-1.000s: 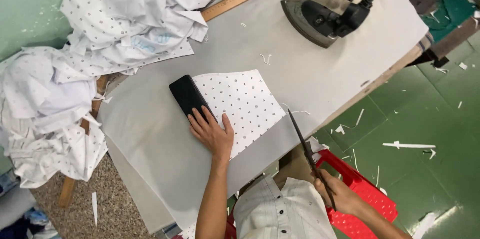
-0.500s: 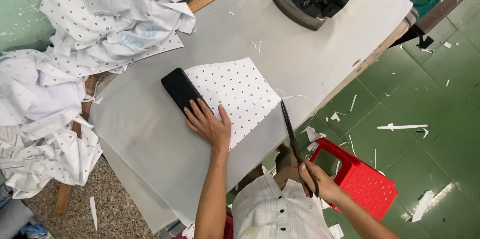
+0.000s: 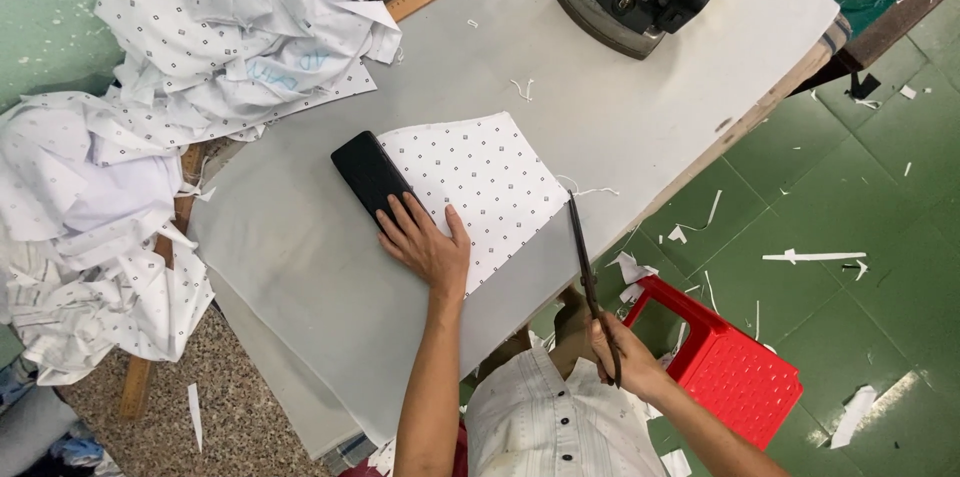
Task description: The person is preparing fabric pieces by cutting them with scissors and ironing them flat on a workstation.
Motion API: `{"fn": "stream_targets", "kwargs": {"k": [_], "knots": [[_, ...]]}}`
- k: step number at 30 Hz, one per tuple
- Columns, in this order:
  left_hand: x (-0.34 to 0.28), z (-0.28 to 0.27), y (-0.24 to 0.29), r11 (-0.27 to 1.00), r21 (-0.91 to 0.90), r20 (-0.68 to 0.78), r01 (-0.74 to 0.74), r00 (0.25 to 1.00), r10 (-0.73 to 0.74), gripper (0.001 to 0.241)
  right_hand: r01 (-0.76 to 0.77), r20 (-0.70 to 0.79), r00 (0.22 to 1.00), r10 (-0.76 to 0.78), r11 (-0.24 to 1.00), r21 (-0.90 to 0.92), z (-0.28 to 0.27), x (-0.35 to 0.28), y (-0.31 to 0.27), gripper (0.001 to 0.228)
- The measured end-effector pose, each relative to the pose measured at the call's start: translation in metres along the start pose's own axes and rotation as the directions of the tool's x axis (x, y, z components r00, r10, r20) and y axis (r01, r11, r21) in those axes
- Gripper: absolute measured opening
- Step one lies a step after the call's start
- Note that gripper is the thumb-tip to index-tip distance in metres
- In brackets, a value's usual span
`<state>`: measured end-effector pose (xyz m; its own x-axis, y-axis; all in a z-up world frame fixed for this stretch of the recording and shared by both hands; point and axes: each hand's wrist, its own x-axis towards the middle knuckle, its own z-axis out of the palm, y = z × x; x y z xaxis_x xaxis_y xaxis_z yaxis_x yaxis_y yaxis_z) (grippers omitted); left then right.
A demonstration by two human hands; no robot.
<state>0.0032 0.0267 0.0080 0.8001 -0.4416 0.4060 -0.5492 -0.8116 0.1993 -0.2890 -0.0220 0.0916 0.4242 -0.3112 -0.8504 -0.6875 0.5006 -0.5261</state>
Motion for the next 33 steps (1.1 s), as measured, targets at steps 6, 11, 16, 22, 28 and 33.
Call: {"fn": "stream_targets", "kwargs": {"k": [6, 11, 16, 22, 28, 33], "knots": [[0.001, -0.001, 0.0, 1.0, -0.001, 0.011, -0.005, 1.0, 0.005, 0.064, -0.035, -0.062, 0.998, 0.027, 0.991, -0.133, -0.002, -0.006, -0.016, 0.068], [0.001, 0.0, 0.0, 1.0, -0.004, 0.006, -0.003, 1.0, 0.003, 0.064, 0.051, -0.015, 0.999, -0.051, 0.999, 0.007, -0.053, 0.014, 0.021, 0.057], [0.003, -0.001, 0.001, 1.0, 0.013, 0.026, 0.0, 1.0, 0.0, 0.066, 0.185, -0.495, 0.869, 0.023, 0.911, 0.367, -0.063, 0.01, -0.025, 0.047], [0.001, 0.011, -0.004, 0.998, -0.019, -0.074, -0.052, 0.996, 0.051, 0.065, 0.266, -0.342, 0.845, -0.41, 0.879, -0.396, -0.054, 0.041, -0.108, 0.048], [0.004, 0.008, -0.001, 1.0, 0.019, -0.056, -0.013, 0.998, 0.014, 0.07, 0.324, 0.129, 0.865, -0.486, 0.343, -0.882, -0.063, 0.14, -0.235, 0.059], [0.006, 0.011, 0.003, 1.0, -0.001, -0.033, 0.004, 0.999, -0.004, 0.077, 0.546, 0.502, 0.627, -0.596, -0.123, -0.828, -0.084, 0.23, -0.347, 0.056]]}}
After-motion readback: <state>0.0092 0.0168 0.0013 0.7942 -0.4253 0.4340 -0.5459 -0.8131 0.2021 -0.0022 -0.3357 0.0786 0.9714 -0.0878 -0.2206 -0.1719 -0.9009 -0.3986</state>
